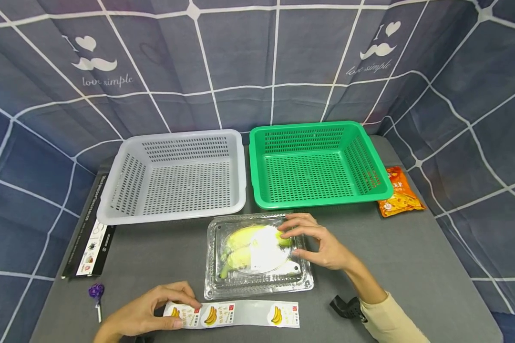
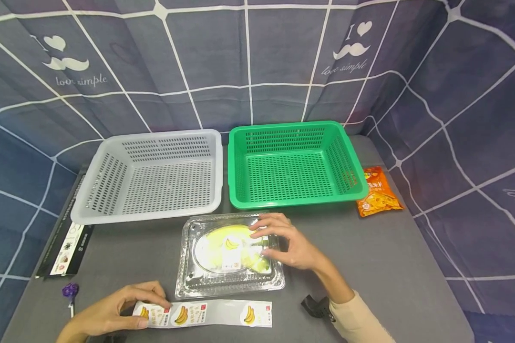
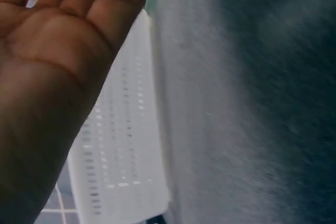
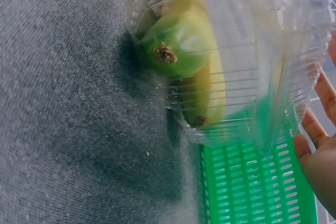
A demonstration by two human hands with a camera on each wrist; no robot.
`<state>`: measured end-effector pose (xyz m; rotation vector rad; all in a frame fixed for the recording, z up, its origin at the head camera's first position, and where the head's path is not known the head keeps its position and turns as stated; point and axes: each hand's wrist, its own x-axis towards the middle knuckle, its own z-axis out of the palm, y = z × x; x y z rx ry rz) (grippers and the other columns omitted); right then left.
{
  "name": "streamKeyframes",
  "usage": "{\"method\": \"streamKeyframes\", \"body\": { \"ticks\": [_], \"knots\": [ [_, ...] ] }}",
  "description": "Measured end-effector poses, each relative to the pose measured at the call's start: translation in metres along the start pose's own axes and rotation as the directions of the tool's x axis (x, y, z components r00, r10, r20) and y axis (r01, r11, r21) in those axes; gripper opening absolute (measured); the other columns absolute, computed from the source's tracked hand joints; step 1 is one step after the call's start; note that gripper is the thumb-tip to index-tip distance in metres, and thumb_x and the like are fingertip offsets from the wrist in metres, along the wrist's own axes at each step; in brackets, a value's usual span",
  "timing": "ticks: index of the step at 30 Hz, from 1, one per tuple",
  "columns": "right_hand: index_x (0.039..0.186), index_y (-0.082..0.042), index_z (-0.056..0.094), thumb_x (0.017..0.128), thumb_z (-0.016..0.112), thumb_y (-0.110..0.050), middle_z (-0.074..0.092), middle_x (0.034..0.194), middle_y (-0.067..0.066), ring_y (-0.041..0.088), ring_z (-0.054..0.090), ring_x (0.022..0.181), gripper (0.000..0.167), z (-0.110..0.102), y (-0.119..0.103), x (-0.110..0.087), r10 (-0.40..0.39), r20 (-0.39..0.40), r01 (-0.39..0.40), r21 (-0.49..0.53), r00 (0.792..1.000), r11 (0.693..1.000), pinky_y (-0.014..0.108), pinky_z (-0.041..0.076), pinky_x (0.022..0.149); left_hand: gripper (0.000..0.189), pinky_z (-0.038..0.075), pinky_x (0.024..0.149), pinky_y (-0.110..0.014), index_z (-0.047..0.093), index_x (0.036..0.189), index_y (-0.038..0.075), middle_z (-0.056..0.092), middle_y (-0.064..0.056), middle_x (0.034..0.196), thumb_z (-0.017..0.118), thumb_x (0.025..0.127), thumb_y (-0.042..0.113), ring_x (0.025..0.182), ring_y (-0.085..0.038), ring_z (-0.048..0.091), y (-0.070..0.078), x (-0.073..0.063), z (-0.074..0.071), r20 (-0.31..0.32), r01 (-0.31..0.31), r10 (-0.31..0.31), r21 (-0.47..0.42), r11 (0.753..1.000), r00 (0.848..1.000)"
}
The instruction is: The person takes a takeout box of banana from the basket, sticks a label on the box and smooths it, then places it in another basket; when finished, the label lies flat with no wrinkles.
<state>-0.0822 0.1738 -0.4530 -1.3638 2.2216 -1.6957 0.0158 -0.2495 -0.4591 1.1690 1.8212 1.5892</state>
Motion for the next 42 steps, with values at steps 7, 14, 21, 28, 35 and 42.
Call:
{"method": "streamKeyframes", "body": {
  "ticks": [7, 14, 21, 28, 35, 42],
  "knots": [
    [0.120, -0.015, 0.067, 0.082, 0.077, -0.008, 0.054, 0.139, 0.008, 0.035, 0.028, 0.142, 0.040, 0.001, 0.005, -0.005, 0.130, 0.062, -0.126, -0.069, 0.990, 0.990, 0.064, 0.016, 0.111, 0.042, 0.047, 0.082, -0.027, 0.063, 0.127, 0.003, 0.060, -0.013, 0.110, 0.060, 0.087, -0.010, 0.098, -0.018, 0.057, -0.012, -0.004, 0.001, -0.068, 0.128, -0.126, 0.014, 0.992, 0.990],
    [0.122, -0.020, 0.066, 0.082, 0.079, -0.015, 0.052, 0.143, 0.006, 0.032, 0.025, 0.145, 0.043, 0.002, 0.008, -0.008, 0.141, 0.090, -0.130, -0.117, 0.986, 0.985, 0.066, 0.014, 0.110, 0.040, 0.045, 0.084, -0.025, 0.065, 0.128, 0.011, 0.062, -0.008, 0.113, 0.064, 0.090, 0.000, 0.098, -0.015, 0.057, -0.013, -0.006, 0.002, -0.129, 0.271, -0.259, 0.080, 0.959, 0.957],
    [0.122, -0.022, 0.067, 0.082, 0.079, -0.016, 0.053, 0.143, 0.005, 0.034, 0.024, 0.145, 0.043, 0.002, 0.007, -0.007, 0.110, 0.087, -0.099, -0.117, 0.990, 0.988, 0.067, 0.015, 0.108, 0.048, 0.034, 0.087, -0.031, 0.061, 0.132, 0.026, 0.060, 0.002, 0.129, 0.071, 0.087, 0.016, 0.115, -0.008, 0.049, -0.006, -0.007, 0.005, -0.221, 0.349, -0.287, 0.332, 0.876, 0.932],
    [0.122, -0.016, 0.067, 0.080, 0.080, -0.009, 0.054, 0.141, 0.011, 0.040, 0.029, 0.142, 0.045, -0.009, 0.005, -0.006, 0.074, 0.065, -0.066, -0.107, 0.995, 0.992, 0.057, 0.019, 0.113, 0.046, 0.041, 0.092, -0.026, 0.061, 0.131, 0.016, 0.061, 0.001, 0.127, 0.072, 0.087, 0.012, 0.116, -0.005, 0.053, 0.003, -0.007, -0.005, -0.291, 0.329, -0.224, 0.387, 0.862, 0.930],
    [0.120, -0.004, 0.066, 0.075, 0.077, 0.009, 0.059, 0.131, 0.017, 0.028, 0.044, 0.132, 0.048, -0.032, 0.003, -0.009, 0.131, -0.078, -0.137, -0.086, 0.988, 0.987, 0.026, 0.029, 0.112, 0.048, 0.044, 0.097, -0.023, 0.059, 0.132, 0.018, 0.060, 0.001, 0.127, 0.071, 0.087, 0.005, 0.118, -0.003, 0.054, 0.011, 0.007, -0.020, -0.462, 0.368, -0.150, 0.428, 0.825, 0.874],
    [0.114, 0.012, 0.064, 0.071, 0.071, 0.022, 0.060, 0.118, 0.028, 0.015, 0.054, 0.119, 0.045, -0.055, -0.017, -0.004, 0.124, -0.284, -0.160, -0.107, 0.951, 0.981, 0.021, 0.039, 0.103, 0.060, 0.046, 0.096, -0.030, 0.050, 0.142, 0.022, 0.055, 0.002, 0.133, 0.073, 0.088, 0.009, 0.121, -0.008, 0.052, 0.014, 0.032, -0.030, -0.499, 0.395, -0.153, 0.427, 0.813, 0.853]
  ]
}}
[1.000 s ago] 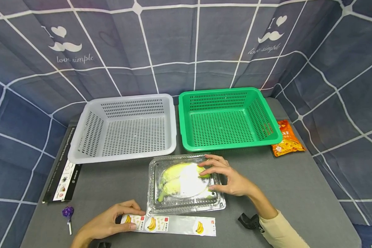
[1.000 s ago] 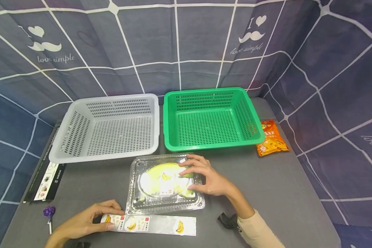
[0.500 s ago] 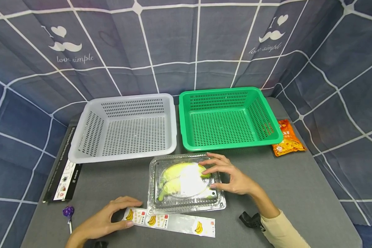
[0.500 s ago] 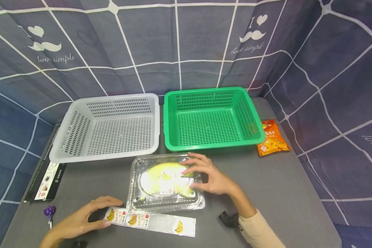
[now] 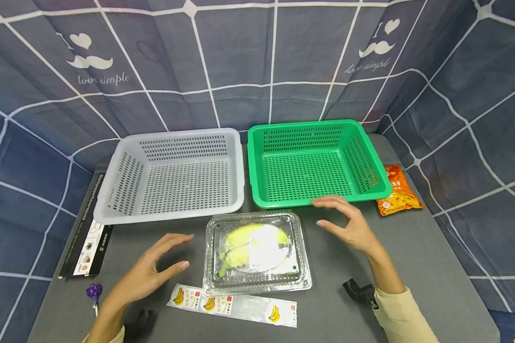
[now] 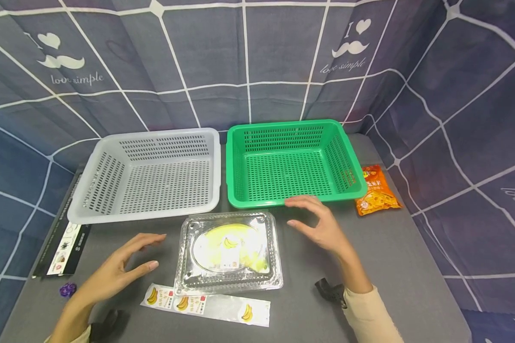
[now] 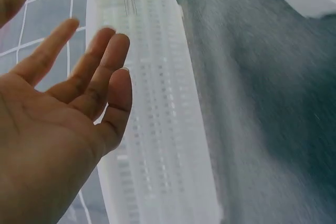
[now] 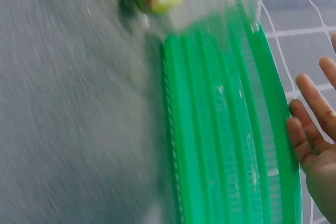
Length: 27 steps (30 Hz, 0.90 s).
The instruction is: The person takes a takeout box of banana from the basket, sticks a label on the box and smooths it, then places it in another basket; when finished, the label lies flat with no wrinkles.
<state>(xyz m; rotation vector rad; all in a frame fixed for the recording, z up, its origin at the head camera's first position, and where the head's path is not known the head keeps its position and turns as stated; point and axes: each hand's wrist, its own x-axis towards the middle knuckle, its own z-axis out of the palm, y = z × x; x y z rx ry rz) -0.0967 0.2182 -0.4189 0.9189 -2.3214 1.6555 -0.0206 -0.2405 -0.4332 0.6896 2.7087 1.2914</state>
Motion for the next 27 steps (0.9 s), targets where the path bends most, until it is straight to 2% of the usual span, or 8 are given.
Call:
{"method": "streamKeyframes", "body": {
  "ticks": [5, 8, 11, 14, 16, 21, 27],
  "knots": [
    [0.114, 0.017, 0.061, 0.072, 0.067, 0.026, 0.057, 0.116, 0.034, 0.014, 0.051, 0.118, 0.044, -0.022, 0.000, 0.004, 0.051, -0.153, -0.061, -0.060, 0.987, 0.996, 0.021, 0.036, 0.103, 0.063, 0.048, 0.094, -0.040, 0.045, 0.146, 0.018, 0.049, 0.000, 0.139, 0.072, 0.089, 0.013, 0.121, -0.017, 0.053, 0.000, 0.019, 0.006, 0.023, -0.001, 0.001, -0.009, 1.000, 1.000],
    [0.116, 0.014, 0.062, 0.072, 0.069, 0.024, 0.057, 0.120, 0.034, 0.024, 0.045, 0.122, 0.045, -0.034, 0.009, 0.004, 0.069, -0.252, -0.110, -0.153, 0.965, 0.982, 0.023, 0.029, 0.105, 0.064, 0.049, 0.093, -0.042, 0.043, 0.147, 0.015, 0.045, -0.002, 0.141, 0.071, 0.090, 0.015, 0.118, -0.023, 0.054, -0.001, 0.027, 0.011, 0.050, 0.010, -0.009, -0.023, 1.000, 0.999],
    [0.121, 0.009, 0.063, 0.074, 0.072, 0.018, 0.053, 0.130, 0.031, 0.034, 0.036, 0.132, 0.048, -0.047, 0.028, 0.000, 0.122, -0.315, -0.196, -0.216, 0.941, 0.957, 0.035, 0.021, 0.111, 0.066, 0.050, 0.089, -0.040, 0.039, 0.150, 0.018, 0.044, -0.005, 0.141, 0.070, 0.091, 0.018, 0.114, -0.026, 0.056, -0.004, 0.033, 0.016, 0.082, 0.035, -0.032, -0.043, 0.998, 0.996],
    [0.128, 0.005, 0.060, 0.078, 0.073, 0.012, 0.047, 0.140, 0.027, 0.041, 0.028, 0.138, 0.052, -0.059, 0.046, -0.005, 0.187, -0.333, -0.267, -0.213, 0.924, 0.940, 0.054, 0.014, 0.115, 0.068, 0.051, 0.086, -0.038, 0.036, 0.152, 0.021, 0.044, -0.006, 0.139, 0.069, 0.092, 0.022, 0.110, -0.026, 0.058, -0.005, 0.038, 0.021, 0.112, 0.069, -0.060, -0.078, 0.995, 0.992],
    [0.129, 0.002, 0.060, 0.078, 0.076, 0.007, 0.045, 0.142, 0.026, 0.043, 0.028, 0.138, 0.054, -0.065, 0.054, -0.007, 0.194, -0.342, -0.287, -0.247, 0.919, 0.926, 0.062, 0.012, 0.113, 0.070, 0.052, 0.084, -0.036, 0.035, 0.152, 0.022, 0.045, -0.006, 0.136, 0.070, 0.092, 0.023, 0.107, -0.024, 0.060, -0.006, 0.041, 0.023, 0.124, 0.085, -0.072, -0.107, 0.991, 0.990],
    [0.131, -0.003, 0.060, 0.077, 0.082, -0.009, 0.043, 0.144, 0.028, 0.047, 0.025, 0.140, 0.059, -0.076, 0.061, -0.005, 0.184, -0.356, -0.324, -0.388, 0.916, 0.863, 0.065, 0.008, 0.112, 0.070, 0.053, 0.078, -0.027, 0.037, 0.151, 0.019, 0.049, -0.007, 0.131, 0.072, 0.090, 0.020, 0.097, -0.012, 0.064, -0.006, 0.046, 0.024, 0.117, 0.100, -0.082, -0.152, 0.983, 0.990],
    [0.140, -0.009, 0.052, 0.079, 0.082, -0.025, 0.027, 0.156, 0.024, 0.043, 0.007, 0.149, 0.070, -0.082, 0.065, 0.001, 0.299, -0.322, -0.419, -0.420, 0.898, 0.805, 0.071, 0.001, 0.111, 0.073, 0.053, 0.073, -0.026, 0.039, 0.148, 0.016, 0.046, -0.008, 0.139, 0.076, 0.086, 0.021, 0.091, -0.011, 0.063, -0.004, 0.052, 0.025, 0.124, 0.134, -0.111, -0.200, 0.971, 0.986]
  ]
}}
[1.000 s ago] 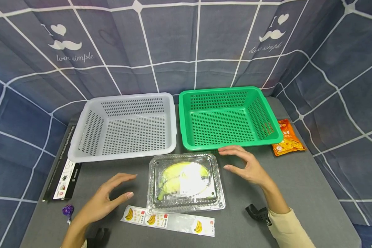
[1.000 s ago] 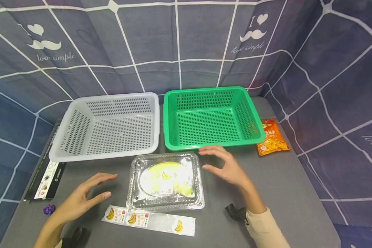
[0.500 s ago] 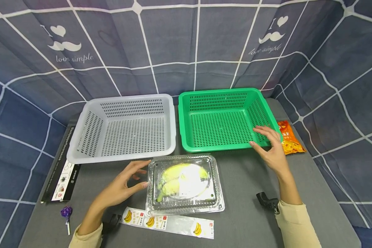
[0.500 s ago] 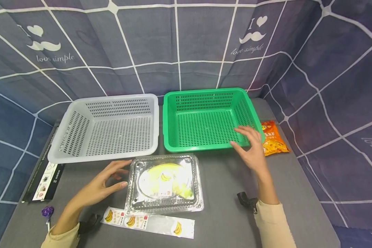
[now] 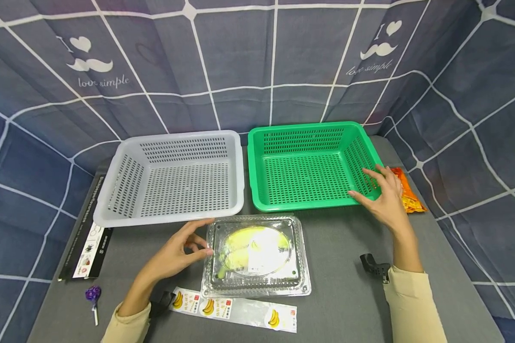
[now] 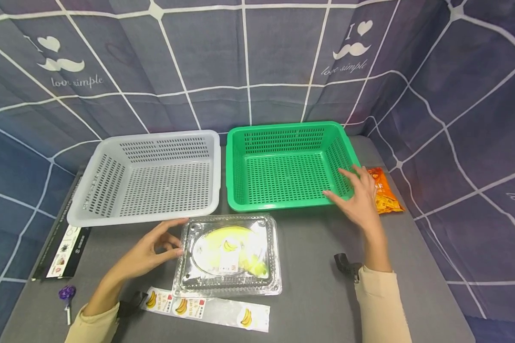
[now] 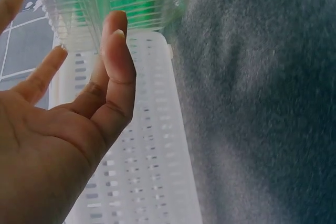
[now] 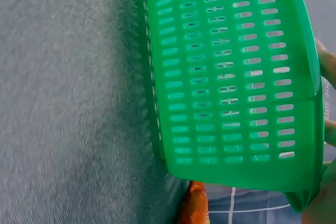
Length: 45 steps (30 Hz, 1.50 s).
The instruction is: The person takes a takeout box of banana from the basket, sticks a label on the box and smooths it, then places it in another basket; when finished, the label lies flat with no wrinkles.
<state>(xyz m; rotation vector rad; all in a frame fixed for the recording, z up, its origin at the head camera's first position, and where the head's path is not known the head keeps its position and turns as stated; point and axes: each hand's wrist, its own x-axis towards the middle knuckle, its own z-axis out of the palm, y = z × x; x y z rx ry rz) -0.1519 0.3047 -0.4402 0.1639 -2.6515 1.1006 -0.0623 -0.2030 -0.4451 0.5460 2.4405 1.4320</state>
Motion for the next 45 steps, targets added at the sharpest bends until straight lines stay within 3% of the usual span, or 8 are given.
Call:
{"method": "streamKeyframes", "body": {
  "ticks": [5, 12, 17, 24, 30, 33, 39, 45],
  "knots": [
    [0.143, -0.011, 0.049, 0.076, 0.084, -0.036, 0.022, 0.159, 0.023, 0.042, 0.004, 0.150, 0.080, 0.002, 0.000, 0.001, 0.032, 0.016, -0.031, -0.060, 0.999, 0.998, 0.071, -0.001, 0.110, 0.078, 0.052, 0.064, -0.027, 0.038, 0.147, 0.016, 0.042, -0.010, 0.145, 0.080, 0.082, 0.020, 0.084, -0.012, 0.064, -0.001, 0.001, 0.003, 0.013, 0.022, -0.021, -0.062, 0.998, 1.000],
    [0.146, -0.014, 0.046, 0.074, 0.084, -0.042, 0.015, 0.162, 0.020, 0.047, 0.009, 0.148, 0.086, 0.003, 0.001, -0.001, 0.067, 0.017, -0.065, -0.104, 0.998, 0.992, 0.072, 0.002, 0.110, 0.080, 0.051, 0.062, -0.026, 0.031, 0.152, 0.019, 0.035, -0.017, 0.148, 0.076, 0.086, 0.015, 0.075, -0.014, 0.064, -0.006, 0.000, 0.005, 0.055, 0.010, -0.003, -0.132, 0.991, 0.998],
    [0.145, -0.012, 0.047, 0.073, 0.082, -0.048, 0.018, 0.162, 0.019, 0.048, 0.014, 0.146, 0.088, 0.004, 0.003, 0.000, 0.066, 0.001, -0.065, -0.152, 0.998, 0.986, 0.072, 0.007, 0.109, 0.083, 0.050, 0.059, -0.025, 0.025, 0.156, 0.020, 0.031, -0.019, 0.151, 0.072, 0.089, 0.013, 0.071, -0.016, 0.063, -0.010, -0.001, 0.006, 0.089, -0.013, 0.026, -0.146, 0.989, 0.996],
    [0.142, -0.008, 0.051, 0.072, 0.081, -0.053, 0.023, 0.161, 0.018, 0.045, 0.017, 0.147, 0.088, 0.007, 0.006, 0.000, 0.041, -0.026, -0.045, -0.168, 0.999, 0.985, 0.071, 0.011, 0.110, 0.084, 0.051, 0.059, -0.026, 0.022, 0.156, 0.027, 0.031, -0.022, 0.143, 0.072, 0.089, 0.014, 0.070, -0.017, 0.065, -0.010, 0.000, 0.006, 0.110, 0.021, -0.004, -0.159, 0.987, 0.994],
    [0.142, -0.009, 0.051, 0.072, 0.080, -0.053, 0.023, 0.161, 0.017, 0.045, 0.018, 0.147, 0.088, 0.008, 0.006, -0.001, 0.047, -0.037, -0.053, -0.170, 0.998, 0.984, 0.070, 0.011, 0.111, 0.084, 0.049, 0.058, -0.026, 0.020, 0.156, 0.026, 0.029, -0.024, 0.144, 0.071, 0.090, 0.015, 0.069, -0.030, 0.064, -0.009, 0.001, 0.006, 0.129, 0.041, -0.020, -0.167, 0.985, 0.992],
    [0.142, -0.010, 0.051, 0.072, 0.080, -0.053, 0.023, 0.161, 0.017, 0.044, 0.018, 0.147, 0.087, 0.008, 0.007, -0.001, 0.049, -0.039, -0.055, -0.172, 0.998, 0.984, 0.070, 0.011, 0.111, 0.084, 0.050, 0.057, -0.028, 0.020, 0.156, 0.026, 0.028, -0.026, 0.144, 0.071, 0.090, 0.014, 0.067, -0.030, 0.064, -0.010, 0.002, 0.007, 0.136, 0.044, -0.019, -0.184, 0.982, 0.991],
    [0.143, -0.010, 0.050, 0.073, 0.080, -0.052, 0.023, 0.161, 0.017, 0.044, 0.017, 0.147, 0.087, 0.007, 0.008, -0.003, 0.045, -0.038, -0.051, -0.168, 0.998, 0.984, 0.070, 0.011, 0.111, 0.082, 0.054, 0.054, -0.036, 0.023, 0.155, 0.020, 0.028, -0.029, 0.142, 0.070, 0.090, 0.006, 0.062, -0.028, 0.062, -0.012, 0.002, 0.012, 0.118, 0.015, 0.018, -0.270, 0.963, 0.993],
    [0.144, -0.010, 0.049, 0.074, 0.078, -0.054, 0.023, 0.161, 0.016, 0.042, 0.016, 0.148, 0.087, 0.007, 0.008, -0.003, 0.049, -0.036, -0.054, -0.173, 0.998, 0.983, 0.071, 0.010, 0.111, 0.078, 0.045, 0.046, -0.026, 0.028, 0.154, 0.016, 0.031, -0.024, 0.144, 0.069, 0.090, 0.004, 0.059, -0.022, 0.060, -0.013, 0.003, 0.014, 0.090, -0.031, 0.058, -0.282, 0.959, 0.994]
  ]
}}
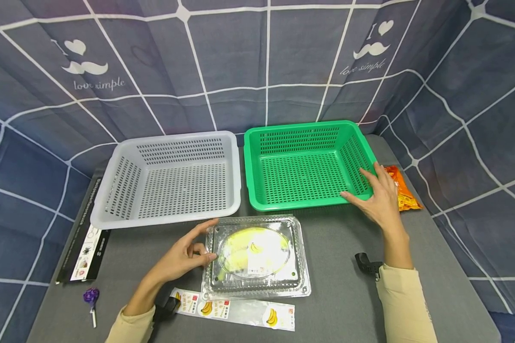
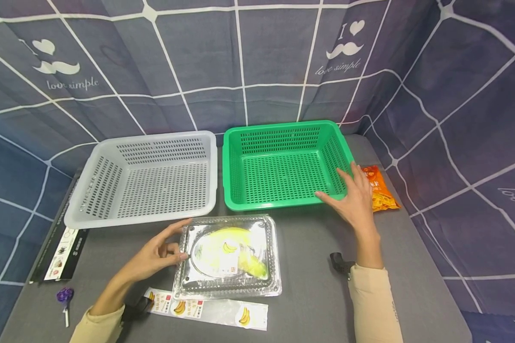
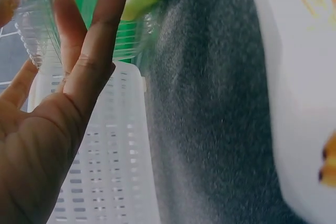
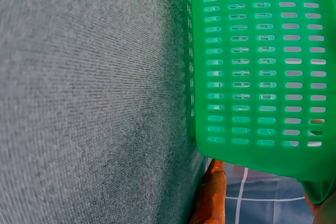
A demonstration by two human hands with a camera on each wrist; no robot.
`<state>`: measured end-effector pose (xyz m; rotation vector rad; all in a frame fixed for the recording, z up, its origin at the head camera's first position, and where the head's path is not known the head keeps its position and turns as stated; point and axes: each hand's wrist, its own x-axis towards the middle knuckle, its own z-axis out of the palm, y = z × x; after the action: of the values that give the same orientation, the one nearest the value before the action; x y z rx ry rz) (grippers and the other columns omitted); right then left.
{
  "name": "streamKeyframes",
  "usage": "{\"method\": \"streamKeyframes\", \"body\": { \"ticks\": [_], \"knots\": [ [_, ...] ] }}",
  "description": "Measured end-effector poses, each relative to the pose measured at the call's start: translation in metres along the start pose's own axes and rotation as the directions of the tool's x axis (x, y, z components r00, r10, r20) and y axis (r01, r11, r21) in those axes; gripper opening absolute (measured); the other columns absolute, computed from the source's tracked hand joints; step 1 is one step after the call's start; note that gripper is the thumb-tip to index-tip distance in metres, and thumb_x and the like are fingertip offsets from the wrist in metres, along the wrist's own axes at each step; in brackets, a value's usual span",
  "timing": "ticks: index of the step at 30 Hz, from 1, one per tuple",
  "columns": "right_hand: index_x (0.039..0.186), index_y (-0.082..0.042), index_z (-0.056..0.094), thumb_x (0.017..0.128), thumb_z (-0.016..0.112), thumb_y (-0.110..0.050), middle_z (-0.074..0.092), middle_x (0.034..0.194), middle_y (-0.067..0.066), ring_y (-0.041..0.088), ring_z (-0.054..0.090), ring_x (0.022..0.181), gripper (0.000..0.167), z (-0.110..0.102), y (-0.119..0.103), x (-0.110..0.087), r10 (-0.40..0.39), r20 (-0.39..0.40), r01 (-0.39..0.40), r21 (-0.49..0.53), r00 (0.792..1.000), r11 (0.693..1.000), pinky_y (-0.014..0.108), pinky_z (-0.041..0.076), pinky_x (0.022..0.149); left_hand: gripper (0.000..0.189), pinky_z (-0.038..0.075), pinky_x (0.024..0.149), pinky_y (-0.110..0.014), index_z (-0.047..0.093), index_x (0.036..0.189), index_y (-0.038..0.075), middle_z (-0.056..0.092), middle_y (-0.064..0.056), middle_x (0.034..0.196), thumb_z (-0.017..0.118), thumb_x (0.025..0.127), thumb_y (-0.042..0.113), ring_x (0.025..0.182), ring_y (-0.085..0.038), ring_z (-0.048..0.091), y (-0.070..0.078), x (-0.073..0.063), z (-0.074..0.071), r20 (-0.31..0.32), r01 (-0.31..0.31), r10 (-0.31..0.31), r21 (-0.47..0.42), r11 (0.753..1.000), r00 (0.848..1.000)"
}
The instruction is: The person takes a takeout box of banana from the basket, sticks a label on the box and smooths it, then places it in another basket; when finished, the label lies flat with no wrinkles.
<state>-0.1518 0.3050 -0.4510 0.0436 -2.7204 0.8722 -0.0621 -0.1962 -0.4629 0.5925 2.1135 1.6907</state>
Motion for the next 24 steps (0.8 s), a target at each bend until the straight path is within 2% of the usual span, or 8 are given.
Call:
{"method": "streamKeyframes", "body": {
  "ticks": [2, 5, 7, 9, 12, 14, 17, 24],
  "knots": [
    [0.144, -0.010, 0.049, 0.074, 0.078, -0.054, 0.023, 0.161, 0.016, 0.042, 0.015, 0.148, 0.087, 0.000, 0.000, 0.000, 0.001, 0.000, -0.001, 0.000, 1.000, 1.000, 0.071, 0.010, 0.111, 0.076, 0.041, 0.041, -0.023, 0.029, 0.154, 0.013, 0.035, -0.022, 0.144, 0.069, 0.089, 0.003, 0.057, -0.017, 0.057, 0.000, 0.000, 0.001, 0.004, -0.025, 0.025, -0.012, 1.000, 1.000],
    [0.143, -0.010, 0.050, 0.074, 0.078, -0.053, 0.024, 0.161, 0.017, 0.042, 0.016, 0.148, 0.087, 0.000, -0.001, 0.000, 0.000, -0.005, 0.000, 0.000, 1.000, 1.000, 0.071, 0.010, 0.111, 0.074, 0.036, 0.036, -0.022, 0.032, 0.152, 0.009, 0.050, -0.020, 0.130, 0.068, 0.089, 0.000, 0.054, -0.009, 0.052, 0.001, 0.001, 0.003, 0.007, -0.059, 0.060, -0.035, 0.998, 0.998],
    [0.143, -0.010, 0.050, 0.073, 0.079, -0.053, 0.024, 0.161, 0.017, 0.043, 0.017, 0.148, 0.086, 0.000, -0.001, 0.000, -0.002, -0.006, 0.002, -0.002, 1.000, 1.000, 0.070, 0.011, 0.111, 0.074, 0.036, 0.035, -0.022, 0.032, 0.152, 0.009, 0.051, -0.020, 0.127, 0.068, 0.088, -0.001, 0.055, -0.004, 0.051, 0.001, 0.001, 0.004, 0.006, -0.068, 0.068, -0.049, 0.996, 0.998],
    [0.142, -0.010, 0.050, 0.073, 0.079, -0.053, 0.024, 0.161, 0.017, 0.043, 0.017, 0.147, 0.086, 0.000, -0.001, 0.000, -0.001, -0.005, 0.001, -0.005, 1.000, 1.000, 0.070, 0.011, 0.111, 0.074, 0.037, 0.035, -0.021, 0.033, 0.151, 0.008, 0.050, -0.020, 0.131, 0.069, 0.087, -0.002, 0.055, -0.001, 0.050, 0.000, 0.000, 0.005, 0.006, -0.067, 0.067, -0.068, 0.995, 0.998],
    [0.142, -0.010, 0.050, 0.073, 0.079, -0.052, 0.024, 0.161, 0.016, 0.044, 0.017, 0.147, 0.086, 0.000, -0.002, 0.000, 0.002, 0.001, -0.002, -0.006, 1.000, 1.000, 0.071, 0.011, 0.111, 0.075, 0.040, 0.036, -0.025, 0.033, 0.151, 0.007, 0.033, -0.020, 0.152, 0.069, 0.086, -0.004, 0.058, -0.001, 0.052, 0.001, -0.001, 0.006, 0.013, -0.064, 0.066, -0.102, 0.993, 0.998],
    [0.142, -0.010, 0.050, 0.073, 0.079, -0.052, 0.024, 0.161, 0.016, 0.043, 0.017, 0.147, 0.086, 0.000, -0.002, 0.000, 0.002, 0.001, -0.002, -0.007, 1.000, 1.000, 0.071, 0.011, 0.111, 0.075, 0.043, 0.039, -0.028, 0.034, 0.150, 0.006, 0.027, -0.020, 0.155, 0.069, 0.086, -0.005, 0.059, -0.003, 0.055, 0.002, -0.002, 0.007, 0.020, -0.056, 0.059, -0.127, 0.990, 0.998],
    [0.142, -0.010, 0.050, 0.074, 0.079, -0.053, 0.023, 0.161, 0.016, 0.043, 0.017, 0.147, 0.086, 0.000, -0.002, 0.000, 0.001, 0.000, -0.001, -0.004, 1.000, 1.000, 0.071, 0.011, 0.110, 0.074, 0.045, 0.041, -0.031, 0.033, 0.150, 0.003, 0.026, -0.019, 0.156, 0.068, 0.085, -0.007, 0.061, -0.003, 0.056, 0.006, -0.003, 0.008, 0.033, -0.065, 0.071, -0.155, 0.986, 0.997],
    [0.142, -0.010, 0.050, 0.074, 0.079, -0.053, 0.023, 0.161, 0.016, 0.044, 0.016, 0.147, 0.086, -0.001, -0.004, -0.001, 0.004, 0.006, -0.004, 0.000, 1.000, 1.000, 0.070, 0.011, 0.111, 0.074, 0.048, 0.043, -0.028, 0.031, 0.149, -0.001, 0.033, -0.010, 0.153, 0.064, 0.084, -0.014, 0.061, -0.004, 0.057, 0.015, -0.004, 0.009, 0.058, -0.118, 0.131, -0.193, 0.974, 0.990]
  ]
}}
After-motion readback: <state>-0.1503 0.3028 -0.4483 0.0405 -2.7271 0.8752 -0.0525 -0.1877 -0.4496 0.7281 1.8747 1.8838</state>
